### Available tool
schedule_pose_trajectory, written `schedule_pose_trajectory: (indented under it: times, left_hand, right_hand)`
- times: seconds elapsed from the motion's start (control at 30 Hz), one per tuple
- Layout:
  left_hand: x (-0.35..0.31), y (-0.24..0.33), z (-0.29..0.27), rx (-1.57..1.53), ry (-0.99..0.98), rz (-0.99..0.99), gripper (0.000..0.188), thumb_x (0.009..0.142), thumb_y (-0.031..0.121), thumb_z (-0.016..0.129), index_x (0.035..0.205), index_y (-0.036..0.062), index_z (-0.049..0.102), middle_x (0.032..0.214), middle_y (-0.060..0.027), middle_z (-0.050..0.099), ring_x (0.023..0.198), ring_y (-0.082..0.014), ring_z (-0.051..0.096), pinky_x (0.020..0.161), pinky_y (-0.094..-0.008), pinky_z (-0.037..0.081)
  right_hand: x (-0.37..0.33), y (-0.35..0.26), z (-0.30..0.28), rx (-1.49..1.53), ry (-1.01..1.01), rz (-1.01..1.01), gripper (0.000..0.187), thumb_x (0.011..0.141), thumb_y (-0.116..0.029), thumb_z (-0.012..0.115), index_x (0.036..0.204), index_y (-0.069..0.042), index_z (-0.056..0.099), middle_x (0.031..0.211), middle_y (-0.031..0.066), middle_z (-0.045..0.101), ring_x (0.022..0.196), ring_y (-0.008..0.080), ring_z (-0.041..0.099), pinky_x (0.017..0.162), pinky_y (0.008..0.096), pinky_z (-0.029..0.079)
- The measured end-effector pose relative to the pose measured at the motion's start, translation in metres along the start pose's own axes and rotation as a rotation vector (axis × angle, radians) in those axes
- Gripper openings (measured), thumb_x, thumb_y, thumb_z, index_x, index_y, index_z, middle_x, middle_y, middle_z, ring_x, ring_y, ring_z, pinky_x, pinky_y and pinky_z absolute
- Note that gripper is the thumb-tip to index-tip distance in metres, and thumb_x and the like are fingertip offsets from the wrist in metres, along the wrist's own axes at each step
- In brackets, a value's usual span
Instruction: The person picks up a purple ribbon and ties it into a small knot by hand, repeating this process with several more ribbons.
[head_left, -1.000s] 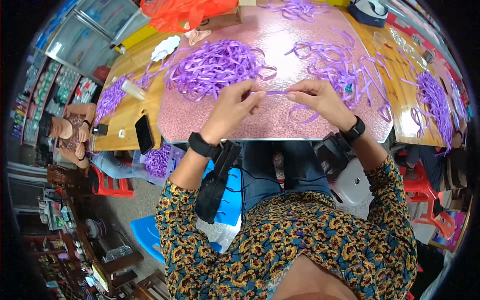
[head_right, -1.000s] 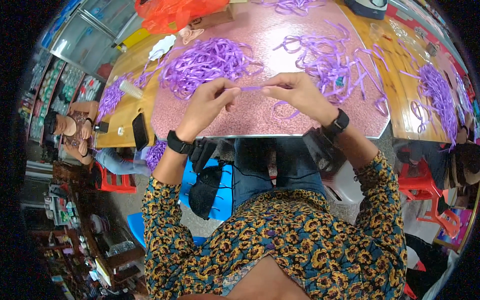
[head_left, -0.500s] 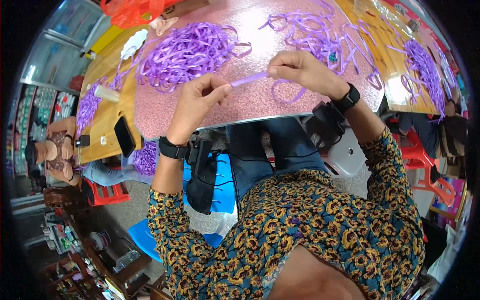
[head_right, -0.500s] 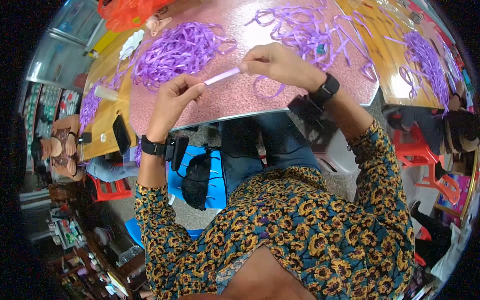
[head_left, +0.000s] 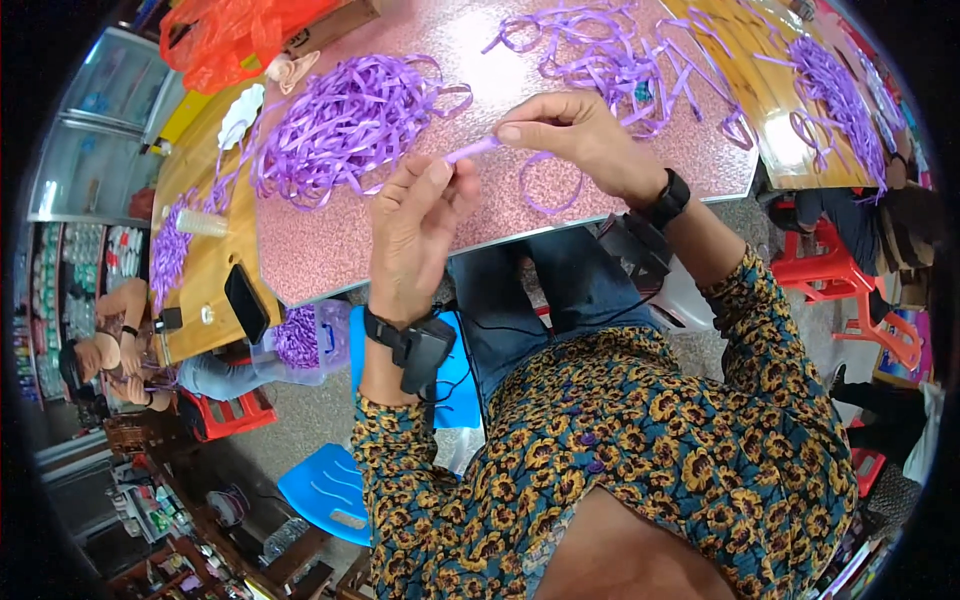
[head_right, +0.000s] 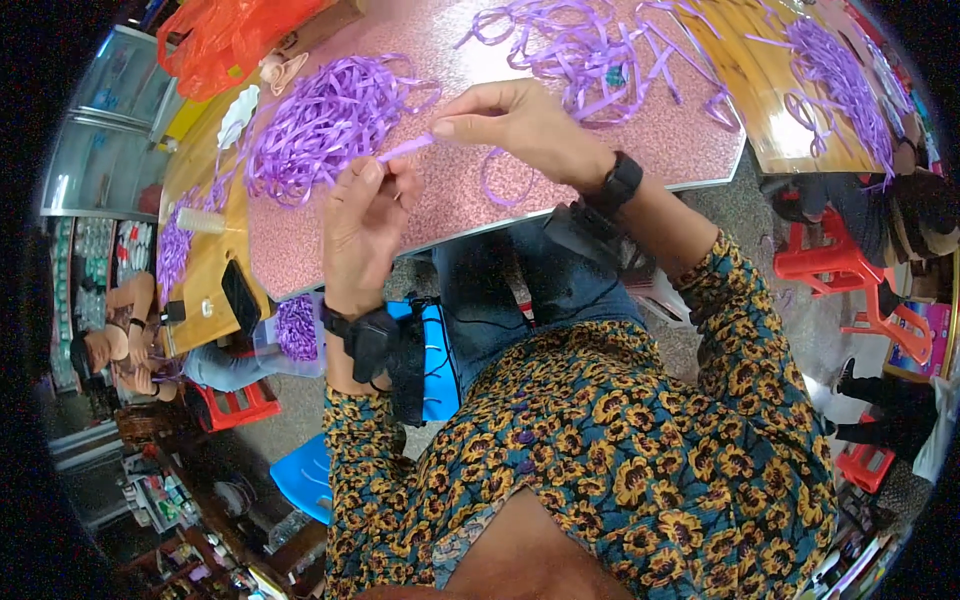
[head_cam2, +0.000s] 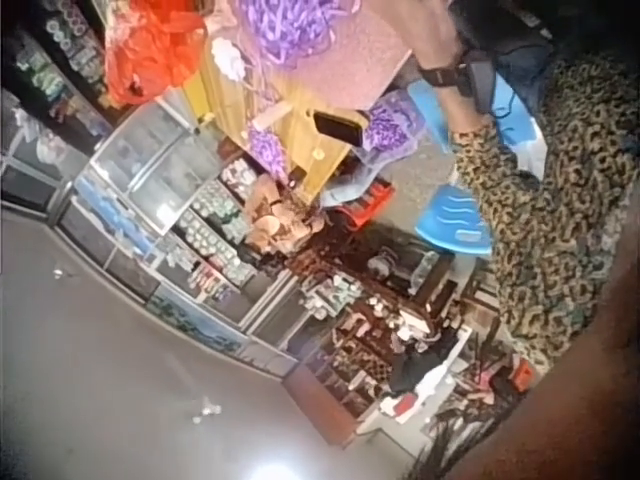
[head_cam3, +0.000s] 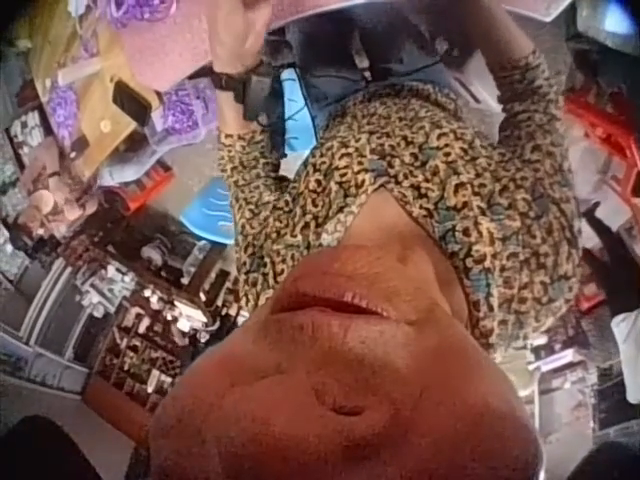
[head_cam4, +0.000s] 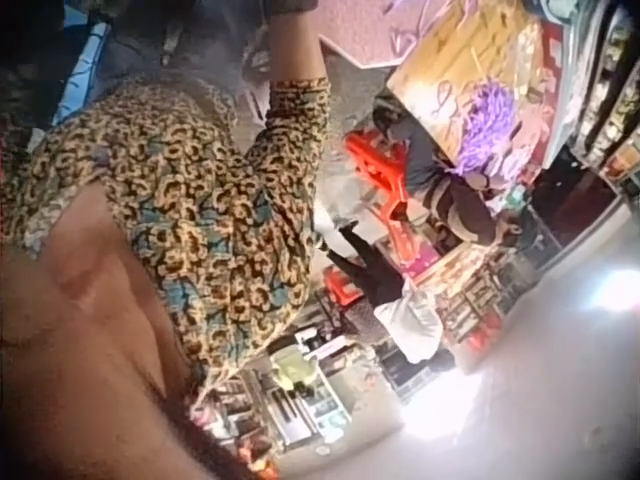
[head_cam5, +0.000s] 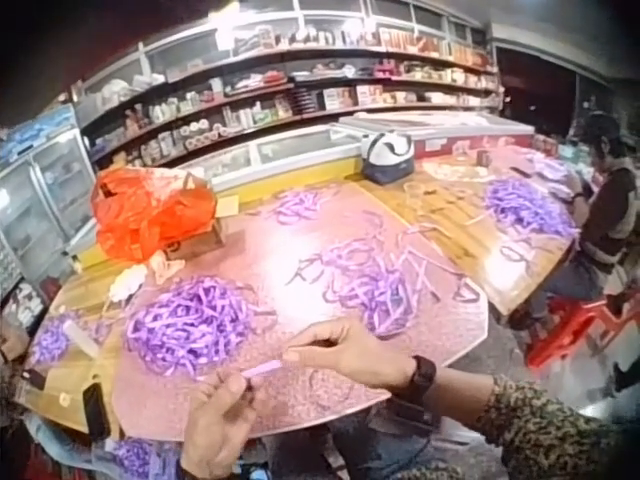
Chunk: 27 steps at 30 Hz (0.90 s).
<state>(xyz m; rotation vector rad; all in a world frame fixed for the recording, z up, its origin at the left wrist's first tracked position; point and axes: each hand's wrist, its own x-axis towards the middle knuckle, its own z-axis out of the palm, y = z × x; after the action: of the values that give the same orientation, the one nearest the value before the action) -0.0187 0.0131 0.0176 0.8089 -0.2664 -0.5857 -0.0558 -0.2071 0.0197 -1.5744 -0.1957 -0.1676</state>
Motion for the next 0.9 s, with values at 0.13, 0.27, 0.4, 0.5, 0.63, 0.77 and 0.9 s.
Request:
schedule_pose_trajectory:
  times: [0.13, 0.27, 0.4, 0.5, 0.63, 0.77, 0.9]
  left_hand:
    - [0.017, -0.034, 0.018, -0.14, 0.144, 0.169, 0.006, 0.091, 0.006, 0.064, 0.095, 0.0025, 0.063, 0.098, -0.0131, 0.068, 0.09, -0.0199, 0.066, 0.087, -0.0305, 0.052]
    - [0.027, -0.039, 0.018, 0.491, 0.335, 0.455, 0.008, 0.089, 0.005, 0.066, 0.096, 0.0027, 0.065, 0.095, -0.0081, 0.067, 0.095, -0.0203, 0.064, 0.091, -0.0328, 0.048]
    - [0.035, -0.027, 0.013, 1.232, 0.066, 0.856, 0.012, 0.082, 0.0, 0.068, 0.092, 0.0014, 0.063, 0.098, -0.0109, 0.065, 0.1, -0.028, 0.061, 0.09, -0.0394, 0.047]
    - [0.039, -0.019, 0.02, 1.445, -0.146, 0.996, 0.015, 0.078, -0.002, 0.068, 0.091, 0.0011, 0.063, 0.1, -0.0125, 0.063, 0.101, -0.032, 0.06, 0.088, -0.0418, 0.047]
    - [0.041, -0.013, 0.024, 1.567, -0.263, 1.067, 0.016, 0.076, -0.003, 0.069, 0.089, 0.0011, 0.062, 0.1, -0.0122, 0.062, 0.101, -0.0333, 0.059, 0.086, -0.0426, 0.047]
    - [0.04, -0.011, 0.026, 1.672, -0.295, 1.113, 0.017, 0.076, -0.003, 0.069, 0.09, 0.0011, 0.061, 0.1, -0.0123, 0.062, 0.102, -0.0331, 0.059, 0.084, -0.042, 0.047]
    - [0.041, -0.019, 0.026, 1.628, -0.228, 1.066, 0.019, 0.076, -0.003, 0.07, 0.091, 0.0009, 0.06, 0.101, -0.014, 0.058, 0.095, -0.0325, 0.057, 0.081, -0.0417, 0.046]
  right_hand:
    - [0.0, 0.018, 0.016, -0.052, 0.181, -0.033, 0.014, 0.089, -0.016, 0.069, 0.099, -0.005, 0.072, 0.084, -0.0037, 0.066, 0.075, 0.0017, 0.052, 0.065, 0.0189, 0.042]
    - [-0.005, 0.014, 0.023, -0.024, 0.161, 0.038, 0.018, 0.091, -0.018, 0.067, 0.1, -0.003, 0.071, 0.081, -0.006, 0.062, 0.072, 0.0006, 0.049, 0.062, 0.0183, 0.04]
    - [-0.006, 0.008, 0.006, 0.067, 0.091, 0.052, 0.023, 0.092, -0.025, 0.067, 0.101, -0.005, 0.072, 0.072, -0.0083, 0.056, 0.064, -0.0003, 0.042, 0.054, 0.0196, 0.033]
    - [-0.005, 0.004, -0.003, 0.049, 0.045, 0.15, 0.024, 0.091, -0.029, 0.069, 0.1, -0.006, 0.073, 0.068, -0.0089, 0.054, 0.061, -0.0004, 0.039, 0.051, 0.0207, 0.03]
    - [-0.004, -0.001, -0.008, 0.093, -0.005, 0.172, 0.025, 0.09, -0.029, 0.07, 0.098, -0.006, 0.073, 0.068, -0.0081, 0.056, 0.061, -0.0004, 0.04, 0.051, 0.0206, 0.03]
    - [0.001, 0.009, -0.009, 0.059, -0.008, 0.113, 0.021, 0.09, -0.024, 0.069, 0.098, -0.005, 0.073, 0.072, -0.0065, 0.059, 0.064, -0.0004, 0.043, 0.054, 0.0197, 0.033]
    - [0.006, 0.017, -0.006, -0.164, 0.059, -0.084, 0.016, 0.09, -0.015, 0.065, 0.098, -0.004, 0.072, 0.078, -0.0041, 0.062, 0.069, -0.0003, 0.048, 0.058, 0.0183, 0.038]
